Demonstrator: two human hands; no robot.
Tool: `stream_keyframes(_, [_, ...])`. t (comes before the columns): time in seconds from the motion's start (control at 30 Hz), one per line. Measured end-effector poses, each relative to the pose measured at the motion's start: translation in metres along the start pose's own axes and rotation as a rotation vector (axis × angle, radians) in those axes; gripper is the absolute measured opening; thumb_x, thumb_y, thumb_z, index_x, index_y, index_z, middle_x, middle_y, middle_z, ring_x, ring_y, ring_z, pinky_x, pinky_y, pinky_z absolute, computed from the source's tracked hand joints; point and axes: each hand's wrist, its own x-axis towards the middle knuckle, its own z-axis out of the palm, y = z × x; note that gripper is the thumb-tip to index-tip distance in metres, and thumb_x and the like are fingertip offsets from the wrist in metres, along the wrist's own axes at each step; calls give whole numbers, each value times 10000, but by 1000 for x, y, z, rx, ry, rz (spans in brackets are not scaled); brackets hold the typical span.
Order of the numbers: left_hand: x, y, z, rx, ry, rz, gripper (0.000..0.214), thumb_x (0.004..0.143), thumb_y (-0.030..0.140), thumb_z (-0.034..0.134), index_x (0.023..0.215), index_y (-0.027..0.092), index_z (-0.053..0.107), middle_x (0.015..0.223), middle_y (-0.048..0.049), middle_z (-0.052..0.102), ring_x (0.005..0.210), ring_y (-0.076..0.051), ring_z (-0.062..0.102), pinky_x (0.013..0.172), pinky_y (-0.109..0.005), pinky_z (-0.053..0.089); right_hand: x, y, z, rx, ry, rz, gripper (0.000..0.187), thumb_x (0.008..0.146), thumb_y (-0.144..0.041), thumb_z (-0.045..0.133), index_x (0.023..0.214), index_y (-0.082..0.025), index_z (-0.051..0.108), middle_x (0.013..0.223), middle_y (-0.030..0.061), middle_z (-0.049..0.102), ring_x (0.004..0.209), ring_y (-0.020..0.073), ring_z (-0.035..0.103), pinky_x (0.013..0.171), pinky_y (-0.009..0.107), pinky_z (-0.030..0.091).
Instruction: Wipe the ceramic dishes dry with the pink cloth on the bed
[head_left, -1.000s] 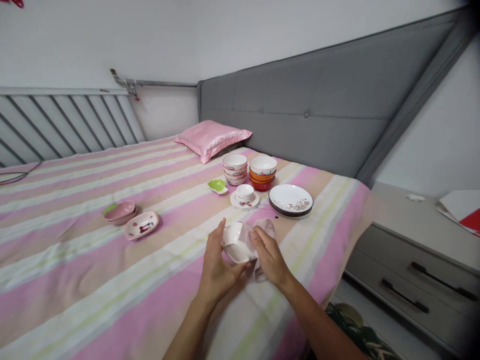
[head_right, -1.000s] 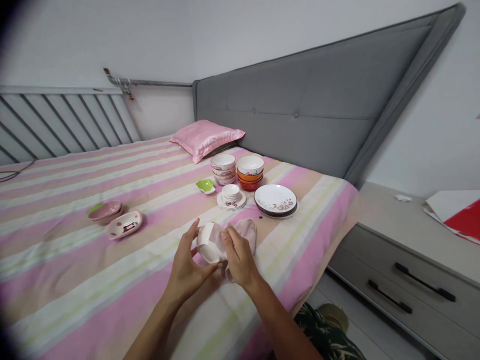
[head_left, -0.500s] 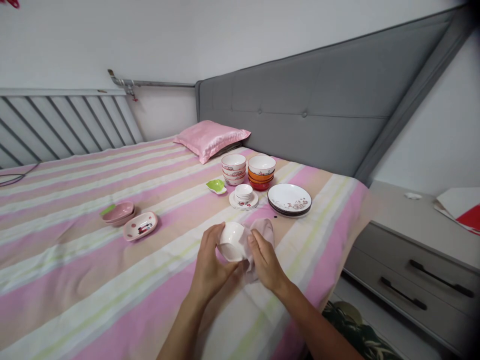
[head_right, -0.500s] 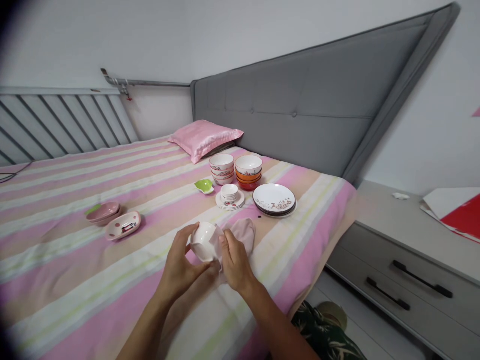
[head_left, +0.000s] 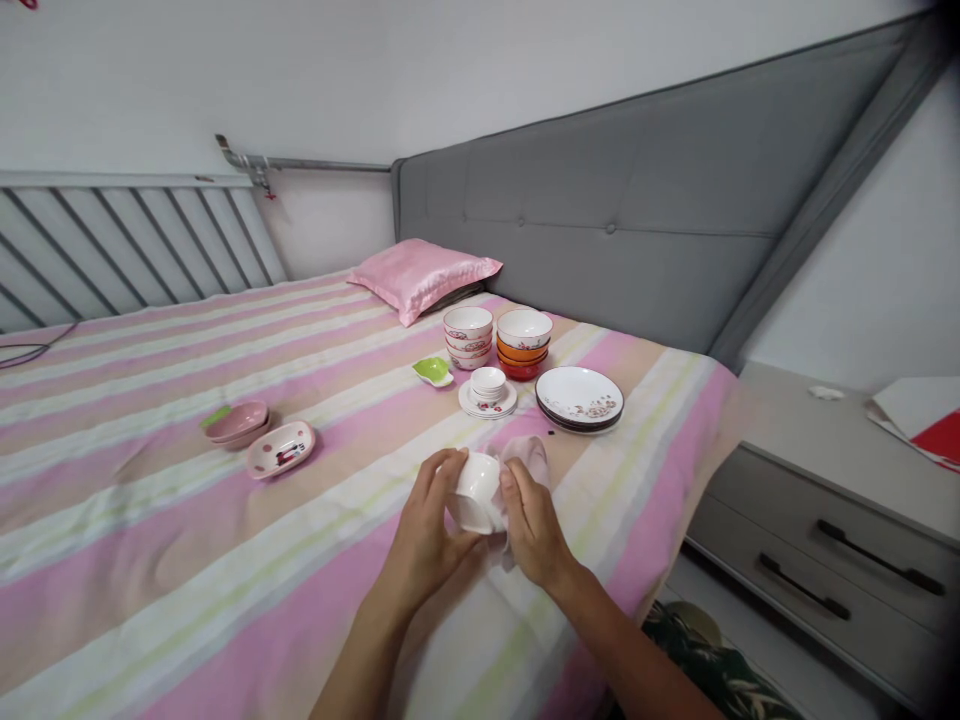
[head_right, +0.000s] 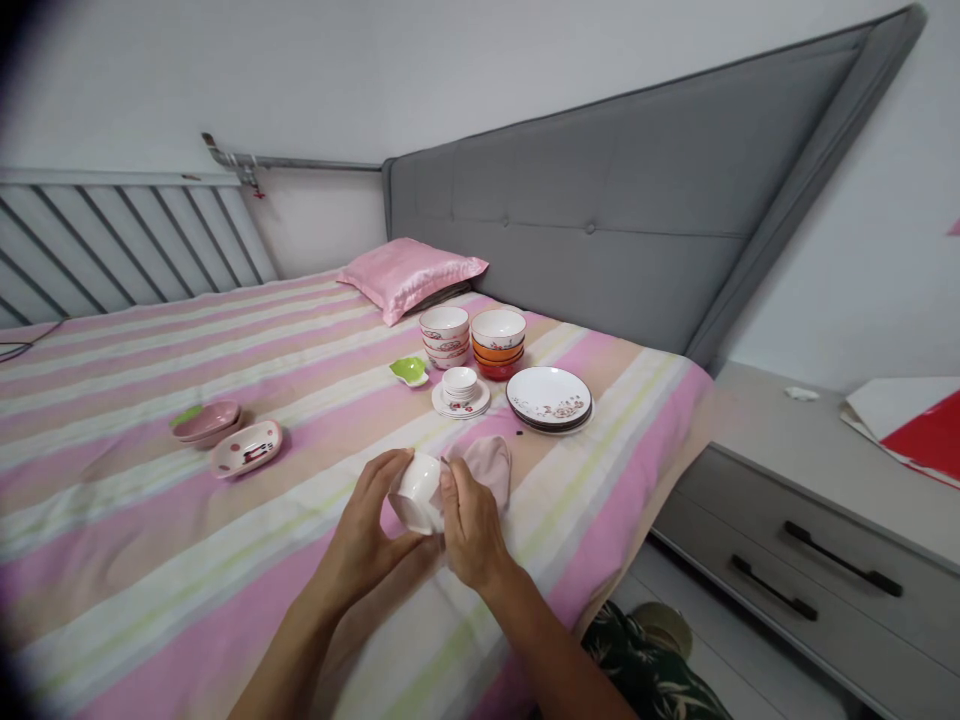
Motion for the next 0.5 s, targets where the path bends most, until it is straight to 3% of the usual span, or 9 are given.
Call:
stream_keyframes(0.33, [-2, -2, 4, -35, 4, -43, 764, 694, 139, 641, 1356, 268, 282, 1379, -98, 329, 1309, -241, 288, 1057, -417, 303, 0, -1, 4, 177, 65, 28, 242, 942, -344, 280, 784, -215, 410, 610, -42, 413, 540, 117, 398, 503, 238, 319])
stream_keyframes(0.43, [-2, -5, 10, -164, 32, -154, 907, 642, 217, 712, 1396, 268, 209, 1456, -111, 236, 1350, -282, 205, 1061, -458, 281, 0, -2, 6, 205, 132, 48, 264, 940, -371, 280, 792, -212, 430, 656, -26, 439, 593, 125, 427, 546, 242, 353])
stream_keyframes(0.5, [-2, -5, 15, -356, 49, -291, 1026, 579, 281, 768, 1411, 251, 170, 1470, -133, 219, 1332, -311, 252, 1030, -456, 327, 1, -2, 6, 219, 167, 67, 280, 939, -388, 277, 786, -212, 432, 673, -20, 437, 620, 130, 436, 569, 245, 368])
